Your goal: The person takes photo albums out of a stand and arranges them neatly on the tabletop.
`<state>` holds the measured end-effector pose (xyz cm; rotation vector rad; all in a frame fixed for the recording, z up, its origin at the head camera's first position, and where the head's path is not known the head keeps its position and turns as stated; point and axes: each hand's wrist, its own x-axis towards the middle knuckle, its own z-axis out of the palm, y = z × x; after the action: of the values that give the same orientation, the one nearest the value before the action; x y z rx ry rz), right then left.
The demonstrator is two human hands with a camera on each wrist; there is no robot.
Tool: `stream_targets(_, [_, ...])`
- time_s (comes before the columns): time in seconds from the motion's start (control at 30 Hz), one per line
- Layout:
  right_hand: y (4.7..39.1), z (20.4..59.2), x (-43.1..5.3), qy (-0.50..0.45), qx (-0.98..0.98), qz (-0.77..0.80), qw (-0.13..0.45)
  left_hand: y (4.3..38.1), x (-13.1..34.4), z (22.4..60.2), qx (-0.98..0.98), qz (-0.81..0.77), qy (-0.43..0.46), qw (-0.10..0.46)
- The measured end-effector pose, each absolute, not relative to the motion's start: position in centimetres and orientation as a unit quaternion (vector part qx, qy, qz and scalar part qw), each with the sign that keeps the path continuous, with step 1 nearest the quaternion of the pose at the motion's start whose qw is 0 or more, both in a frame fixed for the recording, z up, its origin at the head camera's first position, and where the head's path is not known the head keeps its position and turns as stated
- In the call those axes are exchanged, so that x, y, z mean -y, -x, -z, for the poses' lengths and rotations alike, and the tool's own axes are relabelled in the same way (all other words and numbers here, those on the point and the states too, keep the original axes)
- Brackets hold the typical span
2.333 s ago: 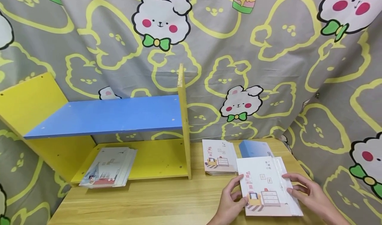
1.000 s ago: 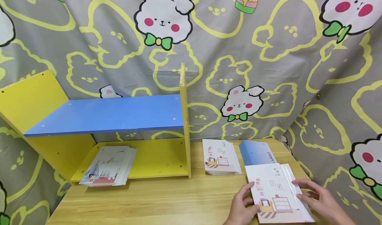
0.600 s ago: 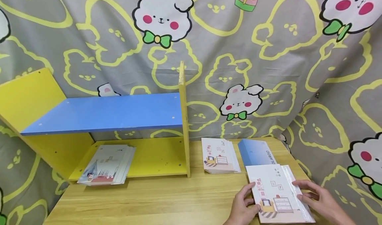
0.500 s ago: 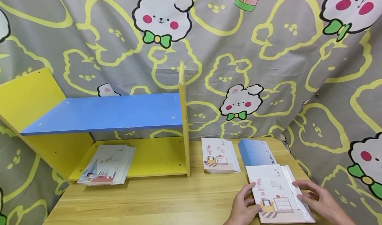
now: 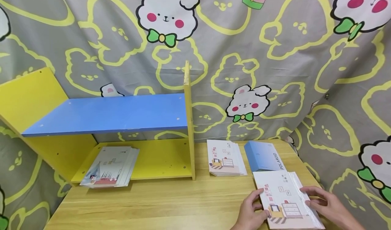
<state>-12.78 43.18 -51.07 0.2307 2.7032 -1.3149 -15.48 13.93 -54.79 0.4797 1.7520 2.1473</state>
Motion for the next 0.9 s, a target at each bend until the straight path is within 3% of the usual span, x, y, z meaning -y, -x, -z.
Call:
stream_targets(0.3, [12.81, 51.45, -43.56, -0.133, -0.857, 0.484, 0.115, 15.43, -14.13, 54.85, -0.658, -0.719, -0.157, 0.159])
stream_targets(0.9, [12.97, 51.89, -43.45, -0.119, -0.871, 0.465, 0.107, 15.41, -14.07, 54.2, -0.676, -0.704, -0.134, 0.17])
